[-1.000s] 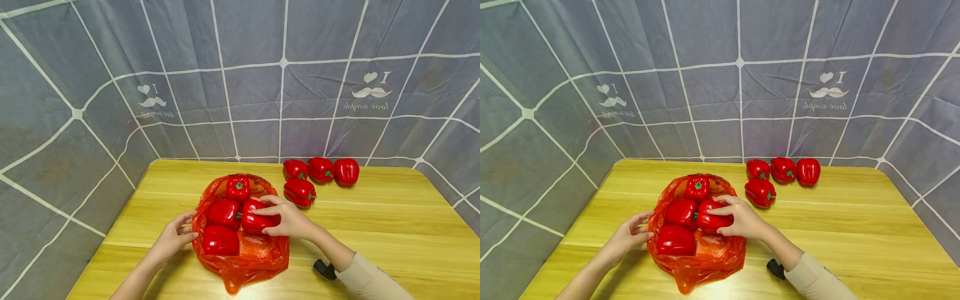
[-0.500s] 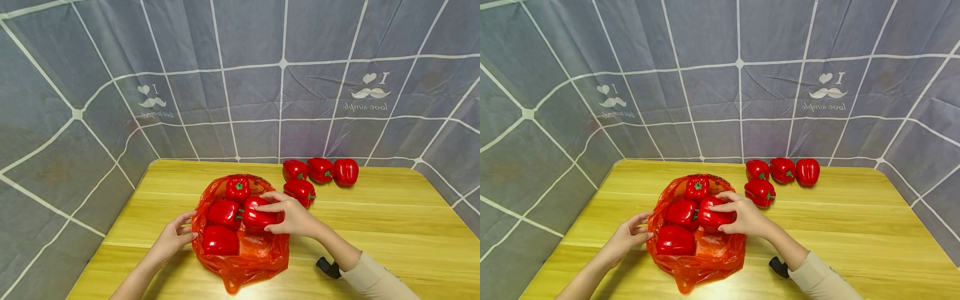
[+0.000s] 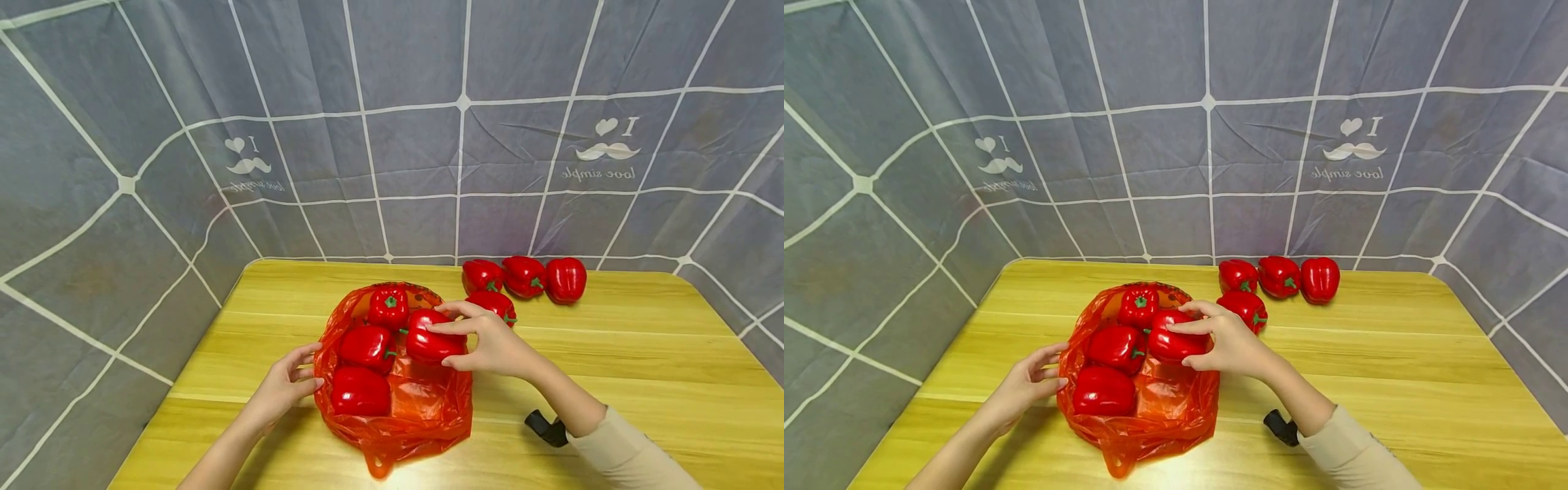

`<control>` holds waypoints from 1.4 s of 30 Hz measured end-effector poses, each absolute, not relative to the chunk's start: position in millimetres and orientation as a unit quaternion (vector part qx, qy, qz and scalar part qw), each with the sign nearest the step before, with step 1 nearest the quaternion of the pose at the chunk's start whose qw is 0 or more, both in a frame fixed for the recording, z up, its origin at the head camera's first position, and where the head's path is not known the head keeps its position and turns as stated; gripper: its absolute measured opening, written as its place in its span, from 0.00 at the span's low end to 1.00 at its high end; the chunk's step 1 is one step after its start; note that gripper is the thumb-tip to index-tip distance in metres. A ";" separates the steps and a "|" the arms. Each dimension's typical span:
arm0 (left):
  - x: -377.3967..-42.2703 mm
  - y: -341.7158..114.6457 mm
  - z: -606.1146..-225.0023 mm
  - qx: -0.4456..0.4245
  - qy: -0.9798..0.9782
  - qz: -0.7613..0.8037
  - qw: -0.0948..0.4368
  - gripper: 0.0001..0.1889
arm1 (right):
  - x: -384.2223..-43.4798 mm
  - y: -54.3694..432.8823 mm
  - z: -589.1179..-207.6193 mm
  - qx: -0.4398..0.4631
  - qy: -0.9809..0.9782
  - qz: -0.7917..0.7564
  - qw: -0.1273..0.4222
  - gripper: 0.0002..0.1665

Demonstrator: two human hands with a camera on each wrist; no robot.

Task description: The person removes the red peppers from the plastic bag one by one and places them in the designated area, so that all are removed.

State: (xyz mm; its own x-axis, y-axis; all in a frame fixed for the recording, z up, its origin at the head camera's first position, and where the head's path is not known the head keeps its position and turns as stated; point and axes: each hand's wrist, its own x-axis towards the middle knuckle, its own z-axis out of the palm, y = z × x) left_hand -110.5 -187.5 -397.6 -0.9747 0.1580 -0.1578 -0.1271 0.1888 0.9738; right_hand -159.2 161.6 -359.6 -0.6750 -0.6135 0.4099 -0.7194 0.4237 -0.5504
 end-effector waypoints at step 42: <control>-109.0 -186.3 -393.2 -0.002 0.761 0.639 0.110 0.30 | -164.4 270.3 -334.3 0.282 -0.902 0.301 0.128 0.30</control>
